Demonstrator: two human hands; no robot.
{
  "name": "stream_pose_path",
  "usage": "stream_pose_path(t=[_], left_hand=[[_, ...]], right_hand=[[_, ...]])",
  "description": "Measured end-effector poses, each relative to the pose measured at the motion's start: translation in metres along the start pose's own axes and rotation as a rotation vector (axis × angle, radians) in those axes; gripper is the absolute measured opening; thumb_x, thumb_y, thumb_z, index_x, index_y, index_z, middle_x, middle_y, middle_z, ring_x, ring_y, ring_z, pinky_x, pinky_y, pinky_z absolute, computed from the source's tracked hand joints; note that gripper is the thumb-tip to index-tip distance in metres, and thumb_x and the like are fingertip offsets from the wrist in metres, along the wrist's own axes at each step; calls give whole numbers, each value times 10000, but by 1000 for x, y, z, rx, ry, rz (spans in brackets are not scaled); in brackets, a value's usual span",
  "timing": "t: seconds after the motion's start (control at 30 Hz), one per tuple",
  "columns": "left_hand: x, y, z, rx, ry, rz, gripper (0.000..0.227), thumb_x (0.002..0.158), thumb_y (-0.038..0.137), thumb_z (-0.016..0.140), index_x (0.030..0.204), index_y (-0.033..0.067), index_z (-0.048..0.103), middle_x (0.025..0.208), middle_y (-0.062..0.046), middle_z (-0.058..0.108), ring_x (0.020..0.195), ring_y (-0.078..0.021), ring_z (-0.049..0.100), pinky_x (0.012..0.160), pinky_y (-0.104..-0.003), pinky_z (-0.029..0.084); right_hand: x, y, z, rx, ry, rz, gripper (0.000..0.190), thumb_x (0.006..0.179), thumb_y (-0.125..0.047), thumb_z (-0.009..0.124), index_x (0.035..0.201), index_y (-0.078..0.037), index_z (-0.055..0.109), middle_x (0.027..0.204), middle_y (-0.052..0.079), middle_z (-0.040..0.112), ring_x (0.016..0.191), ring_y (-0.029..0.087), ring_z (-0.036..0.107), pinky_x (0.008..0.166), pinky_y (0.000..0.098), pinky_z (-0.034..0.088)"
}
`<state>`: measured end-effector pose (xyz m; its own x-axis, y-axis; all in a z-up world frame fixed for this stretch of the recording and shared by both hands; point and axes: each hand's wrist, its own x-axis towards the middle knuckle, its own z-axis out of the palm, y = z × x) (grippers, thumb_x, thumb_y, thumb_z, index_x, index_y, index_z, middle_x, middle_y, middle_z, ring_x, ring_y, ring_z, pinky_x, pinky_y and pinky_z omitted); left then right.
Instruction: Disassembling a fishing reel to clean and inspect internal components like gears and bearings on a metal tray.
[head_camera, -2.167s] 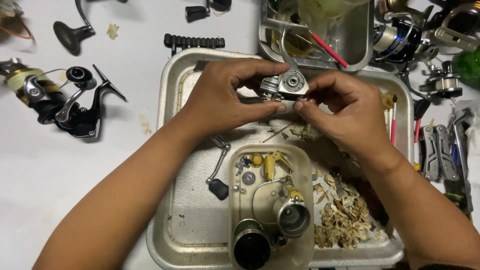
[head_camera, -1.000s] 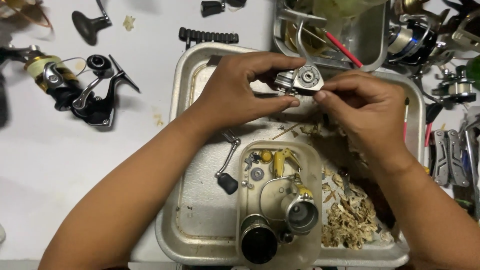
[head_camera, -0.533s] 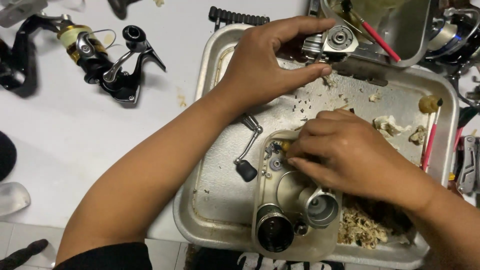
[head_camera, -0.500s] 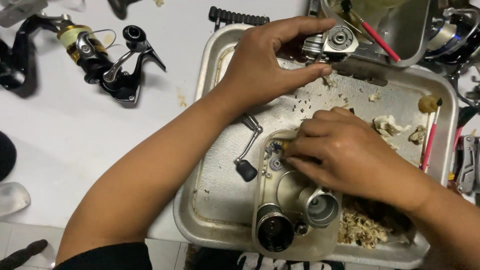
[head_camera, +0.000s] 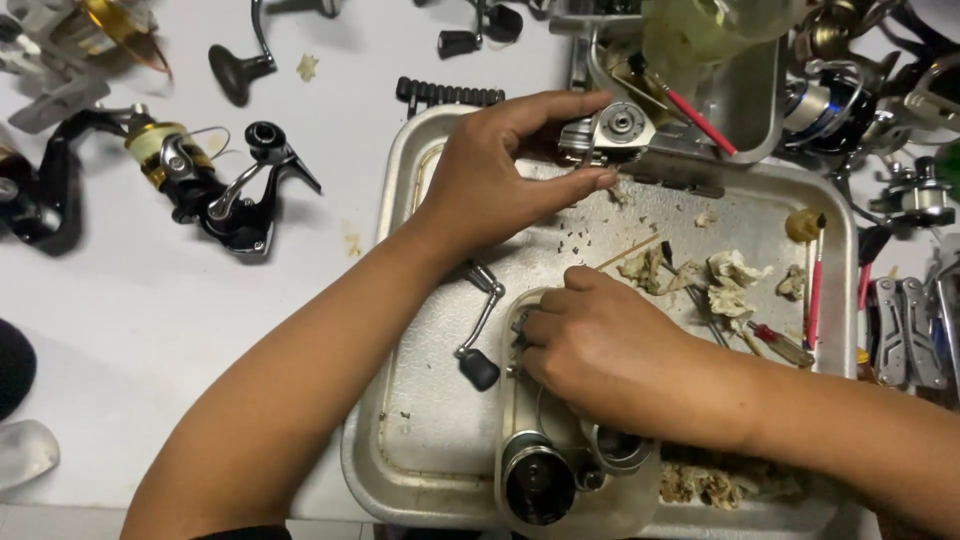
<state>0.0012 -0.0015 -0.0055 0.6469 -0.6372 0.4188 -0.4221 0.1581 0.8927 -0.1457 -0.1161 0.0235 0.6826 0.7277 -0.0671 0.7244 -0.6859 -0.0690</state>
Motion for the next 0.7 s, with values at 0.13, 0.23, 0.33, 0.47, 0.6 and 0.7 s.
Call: stream_pose_path(t=[0.13,0.23,0.33,0.47,0.6,0.7], left_hand=[[0,-3,0,19,-3,18,511,856,221,884,1304,153,649,1317,-58,713,1160,-131,718,992,-239,616],[0,0,-1,15,-5,10,511,853,221,877,1307,168,648,1319,-45,714,1156,-119,712,990,-237,604],[0,5,-3,42,-25,-7,513,841,262,858,1296,152,649,1317,-72,712,1199,-166,708,1029,-274,591],[-1,5,-3,36,-45,-17,525,831,230,867,1301,157,646,1314,-82,713,1220,-182,697,1058,-293,573],[-1,4,-3,70,-61,15,530,830,259,865,1304,167,644,1300,-90,720,1228,-203,697,1083,-322,558],[-1,10,-3,7,-67,-102,539,796,244,873,1287,174,661,1318,-75,715,1232,-173,687,1077,-287,547]], right_hand=[[-7,5,-20,60,-5,30,180,803,-199,702,632,-175,650,657,-7,603,640,273,583,633,434,413],[-19,13,-43,251,-8,103,21,854,-152,718,833,-148,715,701,9,621,678,228,620,691,409,424],[-38,27,-52,282,171,145,89,928,-211,699,924,-141,753,741,14,660,633,202,622,636,395,439],[-68,47,-41,361,405,419,144,926,-178,684,996,-83,767,819,51,769,701,151,721,659,282,595],[-75,55,-35,335,633,652,131,936,-111,740,1002,-4,777,971,126,779,758,183,694,705,296,567],[-76,61,-26,378,697,715,116,964,-83,735,1030,5,769,956,124,760,782,180,686,713,289,549]])
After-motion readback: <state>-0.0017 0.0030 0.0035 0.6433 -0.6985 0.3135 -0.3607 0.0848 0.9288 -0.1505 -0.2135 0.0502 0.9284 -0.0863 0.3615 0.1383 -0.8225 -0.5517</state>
